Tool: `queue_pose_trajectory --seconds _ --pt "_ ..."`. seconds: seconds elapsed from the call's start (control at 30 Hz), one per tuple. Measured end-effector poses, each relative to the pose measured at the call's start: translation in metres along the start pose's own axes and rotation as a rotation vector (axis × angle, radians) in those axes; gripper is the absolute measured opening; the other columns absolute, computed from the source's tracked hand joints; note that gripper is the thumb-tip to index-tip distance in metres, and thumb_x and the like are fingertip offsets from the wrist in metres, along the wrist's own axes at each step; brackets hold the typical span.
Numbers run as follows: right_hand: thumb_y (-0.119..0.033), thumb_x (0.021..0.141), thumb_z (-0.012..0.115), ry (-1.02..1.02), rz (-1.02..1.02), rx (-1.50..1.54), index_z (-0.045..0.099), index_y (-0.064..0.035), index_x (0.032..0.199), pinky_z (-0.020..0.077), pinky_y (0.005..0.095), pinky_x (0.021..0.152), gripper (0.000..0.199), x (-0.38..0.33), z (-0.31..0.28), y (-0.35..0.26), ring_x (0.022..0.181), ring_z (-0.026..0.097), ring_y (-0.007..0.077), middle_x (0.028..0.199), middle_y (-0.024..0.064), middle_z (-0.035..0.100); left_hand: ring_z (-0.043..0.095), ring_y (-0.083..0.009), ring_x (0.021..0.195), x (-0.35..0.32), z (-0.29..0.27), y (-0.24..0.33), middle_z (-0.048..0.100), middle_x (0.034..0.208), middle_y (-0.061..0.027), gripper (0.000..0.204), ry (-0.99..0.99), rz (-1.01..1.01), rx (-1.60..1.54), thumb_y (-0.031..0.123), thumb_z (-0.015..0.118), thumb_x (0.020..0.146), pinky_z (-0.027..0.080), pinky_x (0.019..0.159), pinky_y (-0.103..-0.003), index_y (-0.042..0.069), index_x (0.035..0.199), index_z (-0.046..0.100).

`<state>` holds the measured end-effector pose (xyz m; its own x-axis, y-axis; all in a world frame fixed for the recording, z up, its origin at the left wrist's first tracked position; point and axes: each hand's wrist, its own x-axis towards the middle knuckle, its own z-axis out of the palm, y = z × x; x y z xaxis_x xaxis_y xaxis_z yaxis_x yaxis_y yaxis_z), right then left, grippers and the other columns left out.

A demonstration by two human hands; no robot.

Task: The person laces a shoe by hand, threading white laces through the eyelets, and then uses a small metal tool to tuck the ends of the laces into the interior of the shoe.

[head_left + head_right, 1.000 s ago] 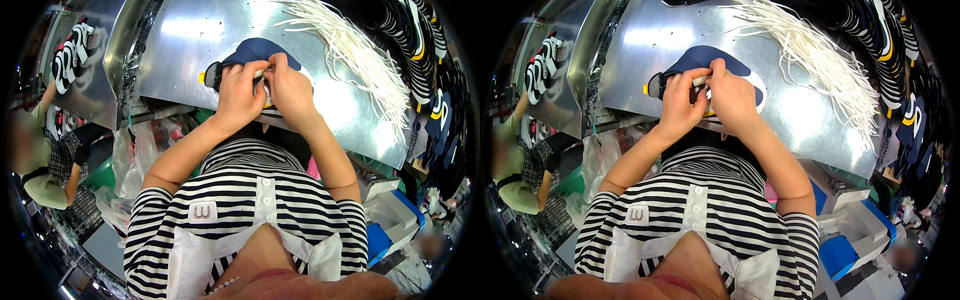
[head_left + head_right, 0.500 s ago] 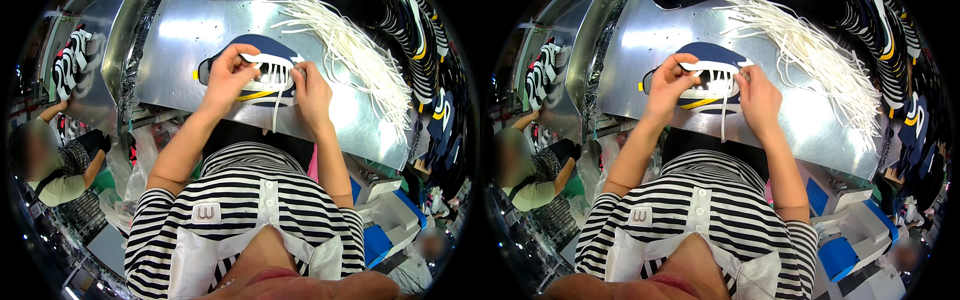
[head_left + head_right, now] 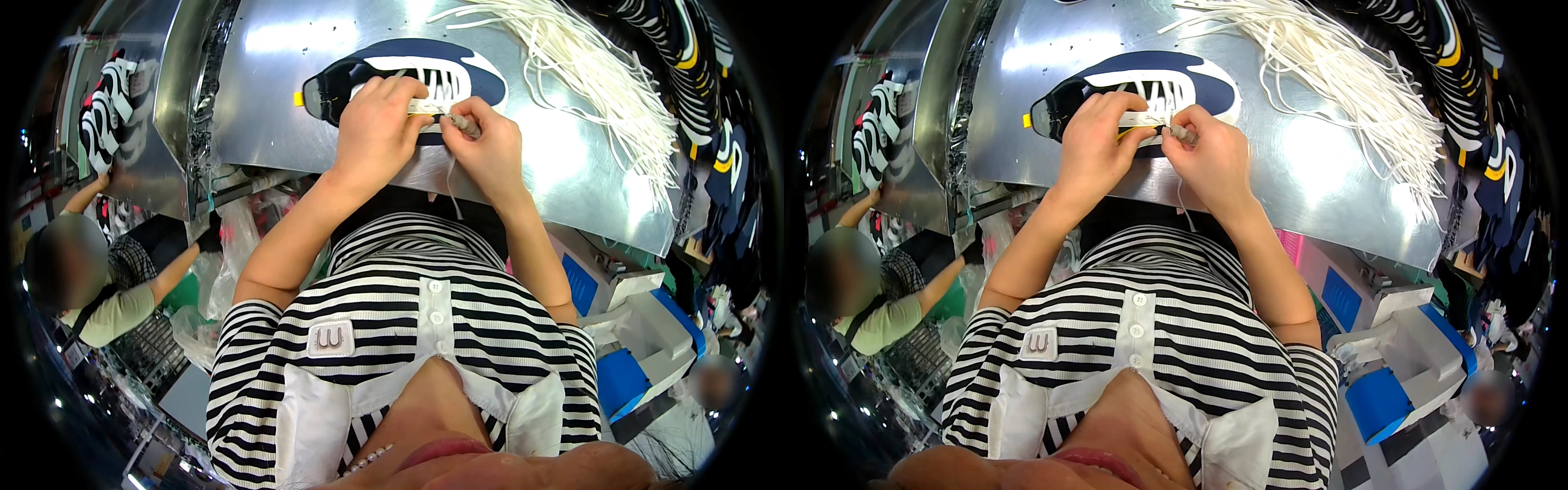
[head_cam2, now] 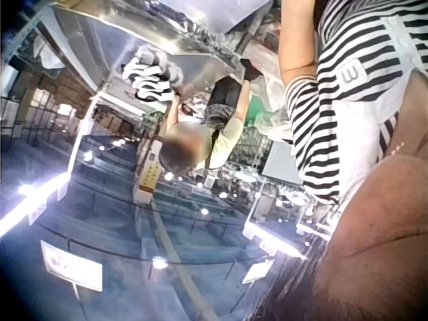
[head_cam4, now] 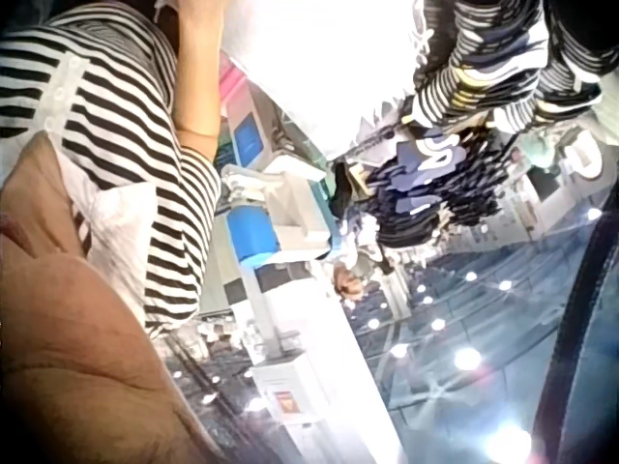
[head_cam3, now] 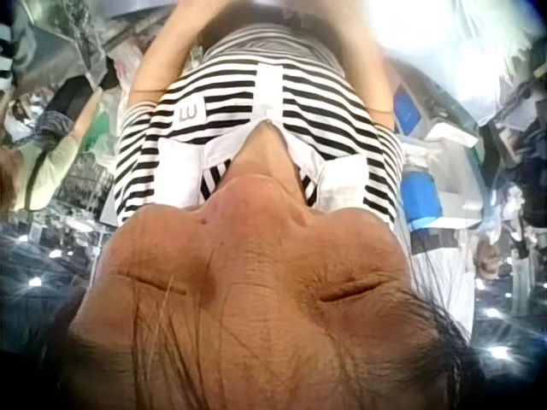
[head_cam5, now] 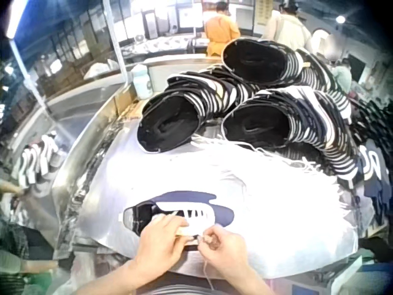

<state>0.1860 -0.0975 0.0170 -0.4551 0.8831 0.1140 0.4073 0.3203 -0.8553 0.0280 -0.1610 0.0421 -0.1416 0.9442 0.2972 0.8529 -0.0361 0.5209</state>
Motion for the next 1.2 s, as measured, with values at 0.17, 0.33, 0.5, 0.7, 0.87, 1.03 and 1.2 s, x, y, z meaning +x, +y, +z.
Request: queue_pose_trajectory --seconds 0.17,0.33,0.5,0.7,0.87,1.03,1.2 --pt "-0.012 0.073 0.068 -0.268 -0.225 -0.228 0.061 -0.0098 0.084 0.047 0.0384 0.053 0.014 -0.03 -0.026 -0.021 0.059 0.063 0.0267 0.065 0.0073 0.061 0.059 -0.0298 0.082 0.003 -0.012 -0.014 0.064 0.089 -0.0087 0.025 0.068 0.01 -0.05 0.012 0.076 0.074 0.047 0.073 -0.038 0.005 0.094 0.063" --pt "-0.012 0.076 0.068 -0.485 -0.357 -0.021 0.065 -0.0105 0.088 0.0498 0.0364 0.056 0.012 -0.068 -0.025 -0.019 0.06 0.062 0.0269 0.072 0.0076 0.064 0.057 -0.0291 0.079 0.014 -0.026 -0.013 0.061 0.083 -0.0088 0.021 0.178 0.048 -0.06 0.011 0.074 0.076 0.046 0.071 -0.038 0.005 0.095 0.067" --pt "-0.015 0.09 0.066 0.007 -0.024 0.379 0.07 -0.0007 0.099 0.0415 0.0247 0.057 0.017 -0.007 -0.021 -0.026 0.06 0.05 0.009 0.077 0.0037 0.065 0.059 -0.0288 0.078 0.014 -0.039 0.012 0.062 0.083 -0.0095 0.024 0.181 0.102 -0.138 0.01 0.076 0.075 0.045 0.07 -0.036 0.004 0.097 0.068" --pt "-0.021 0.088 0.07 -0.267 0.255 0.635 0.07 -0.0018 0.097 0.0422 0.0209 0.058 0.022 0.0 -0.016 -0.031 0.062 0.051 0.0036 0.073 -0.0006 0.062 0.059 -0.0282 0.076 0.01 -0.052 0.021 0.061 0.083 -0.0095 0.024 0.176 0.188 -0.089 0.006 0.074 0.076 0.045 0.067 -0.036 0.004 0.098 0.068" --pt "-0.006 0.088 0.067 -0.559 -0.084 0.47 0.067 0.0004 0.096 0.0484 0.0242 0.073 0.01 -0.045 -0.026 -0.025 0.077 0.059 0.0098 0.092 0.0034 0.064 0.058 -0.0317 0.081 0.012 -0.062 0.01 0.06 0.085 -0.0112 0.023 0.042 0.162 -0.02 0.01 0.07 0.078 0.047 0.072 -0.041 0.004 0.1 0.068" --pt "-0.013 0.087 0.069 -0.265 0.187 0.421 0.069 -0.0004 0.097 0.0447 0.0229 0.058 0.016 -0.012 -0.028 -0.03 0.066 0.056 0.008 0.076 0.0009 0.061 0.059 -0.0331 0.089 -0.006 -0.017 -0.032 0.064 0.092 -0.0118 0.024 -0.235 0.05 -0.058 0.015 0.068 0.082 0.047 0.08 -0.042 0.006 0.103 0.069" --pt "-0.01 0.086 0.07 0.039 -0.078 0.298 0.067 -0.0011 0.096 0.0484 0.0259 0.06 0.014 0.014 -0.003 -0.011 0.066 0.062 0.0126 0.079 0.0056 0.067 0.059 -0.0329 0.093 0.003 -0.019 -0.028 0.065 0.096 -0.012 0.027 -0.314 0.028 -0.121 0.02 0.067 0.083 0.047 0.084 -0.041 0.004 0.105 0.069"
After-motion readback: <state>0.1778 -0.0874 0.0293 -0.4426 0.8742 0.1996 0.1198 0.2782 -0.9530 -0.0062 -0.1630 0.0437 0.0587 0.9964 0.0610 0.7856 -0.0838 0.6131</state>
